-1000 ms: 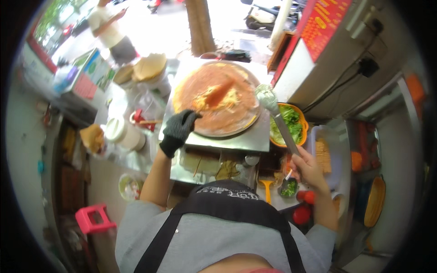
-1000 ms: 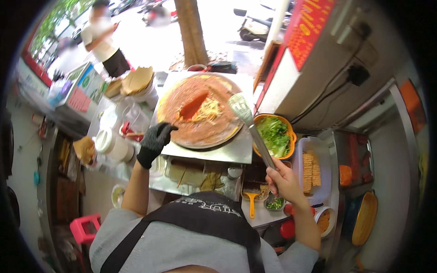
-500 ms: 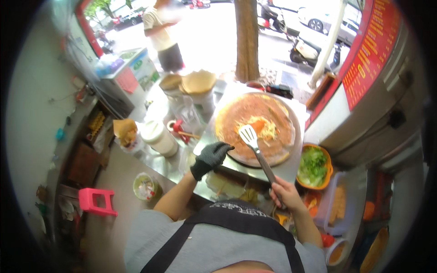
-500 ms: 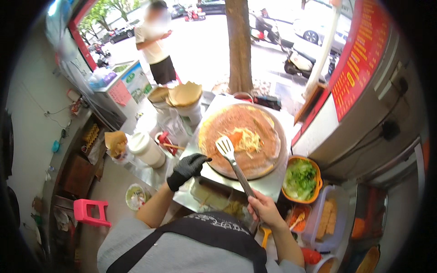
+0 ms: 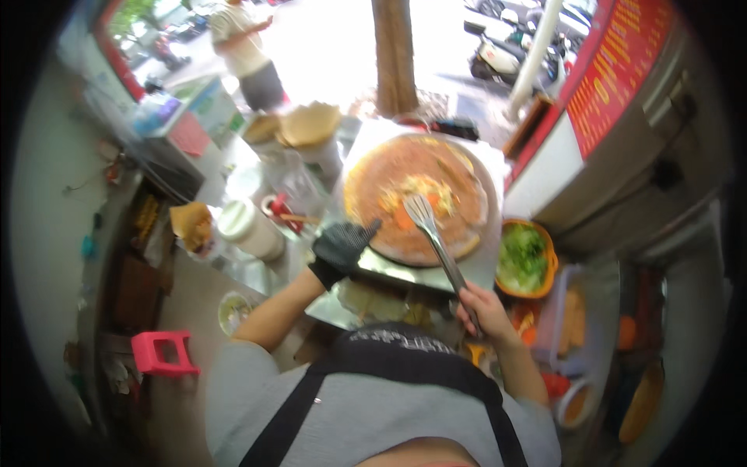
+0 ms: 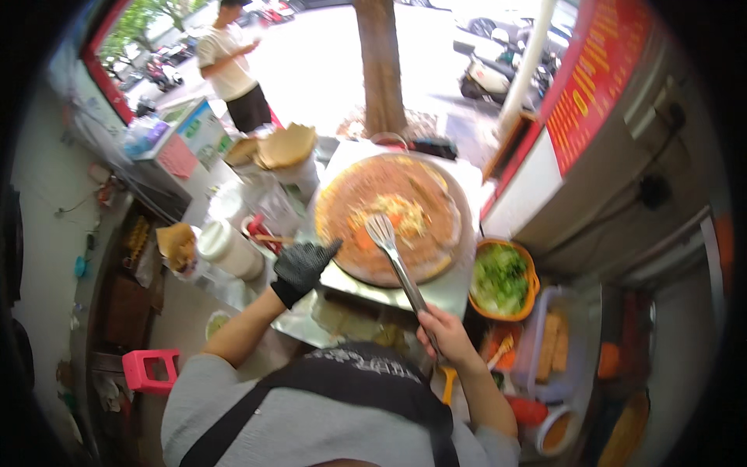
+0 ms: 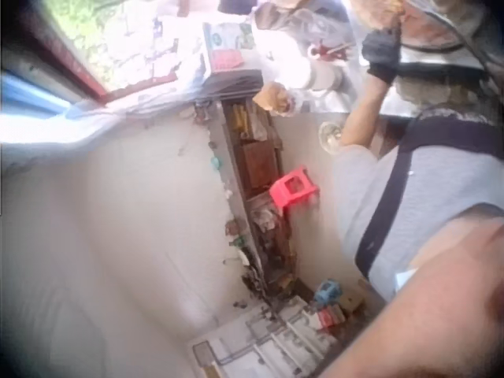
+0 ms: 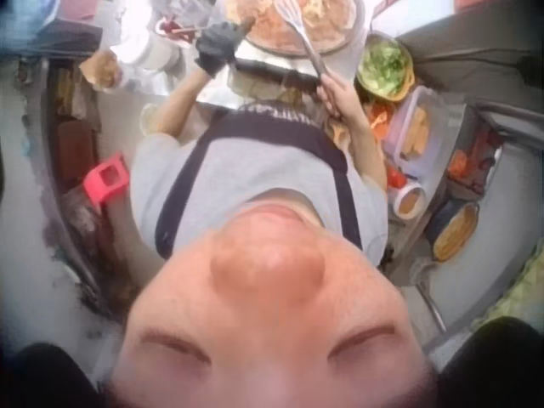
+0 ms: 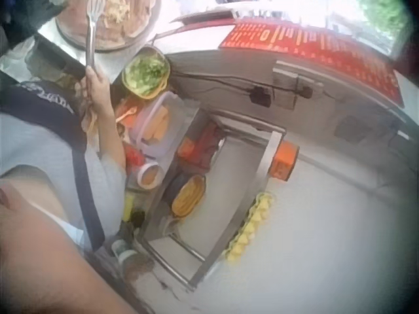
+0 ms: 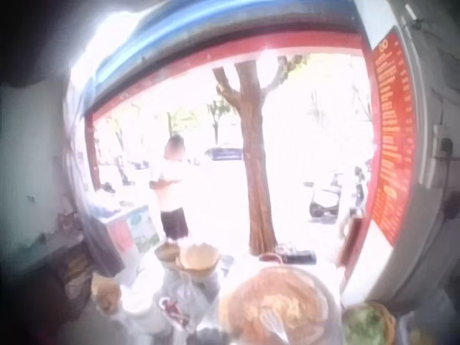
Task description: The person prepares a street food wrap by spreading sauce on a large crepe, then adding shredded vegetables, ham, and lettuce. They fold the crepe into a rectangular packet and place it into a paper bag.
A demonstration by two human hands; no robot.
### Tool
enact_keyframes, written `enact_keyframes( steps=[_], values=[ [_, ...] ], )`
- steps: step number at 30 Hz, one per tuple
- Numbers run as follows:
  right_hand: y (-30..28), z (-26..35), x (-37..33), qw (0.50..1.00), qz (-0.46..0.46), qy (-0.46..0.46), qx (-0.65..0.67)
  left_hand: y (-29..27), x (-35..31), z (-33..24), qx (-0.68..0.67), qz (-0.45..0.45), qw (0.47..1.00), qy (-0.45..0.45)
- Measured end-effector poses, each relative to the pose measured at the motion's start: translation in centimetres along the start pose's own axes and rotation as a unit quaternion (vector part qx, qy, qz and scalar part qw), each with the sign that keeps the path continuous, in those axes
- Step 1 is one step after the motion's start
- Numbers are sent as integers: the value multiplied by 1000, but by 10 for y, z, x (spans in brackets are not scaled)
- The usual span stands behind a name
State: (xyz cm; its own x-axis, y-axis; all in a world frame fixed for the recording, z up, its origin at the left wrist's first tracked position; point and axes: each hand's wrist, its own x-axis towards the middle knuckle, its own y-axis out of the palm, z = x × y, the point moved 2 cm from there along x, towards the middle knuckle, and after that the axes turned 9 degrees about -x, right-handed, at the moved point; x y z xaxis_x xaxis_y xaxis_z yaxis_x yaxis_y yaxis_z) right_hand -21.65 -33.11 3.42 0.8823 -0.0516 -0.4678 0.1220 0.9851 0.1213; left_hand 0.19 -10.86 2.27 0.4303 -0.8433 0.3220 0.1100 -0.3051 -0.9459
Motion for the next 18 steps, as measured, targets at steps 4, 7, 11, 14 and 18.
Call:
enact_keyframes(
  steps=[4,7,11,14,18],
  values=[
    [-4,-3,-10,1000,-22,1,8,-11,7,-14,-14,19,1000,12],
    [-5,-6,-14,1000,-9,-6,13,-11,7,-18,1,24,1000,-10],
    [0,-2,-15,1000,-17,10,11,-10,4,-16,5,20,1000,-13],
    [5,2,-15,1000,-16,16,9,-9,5,-15,15,10,1000,-11],
    [7,-2,-13,1000,-14,-1,14,-6,4,-13,14,-11,1000,-11]
  ],
)
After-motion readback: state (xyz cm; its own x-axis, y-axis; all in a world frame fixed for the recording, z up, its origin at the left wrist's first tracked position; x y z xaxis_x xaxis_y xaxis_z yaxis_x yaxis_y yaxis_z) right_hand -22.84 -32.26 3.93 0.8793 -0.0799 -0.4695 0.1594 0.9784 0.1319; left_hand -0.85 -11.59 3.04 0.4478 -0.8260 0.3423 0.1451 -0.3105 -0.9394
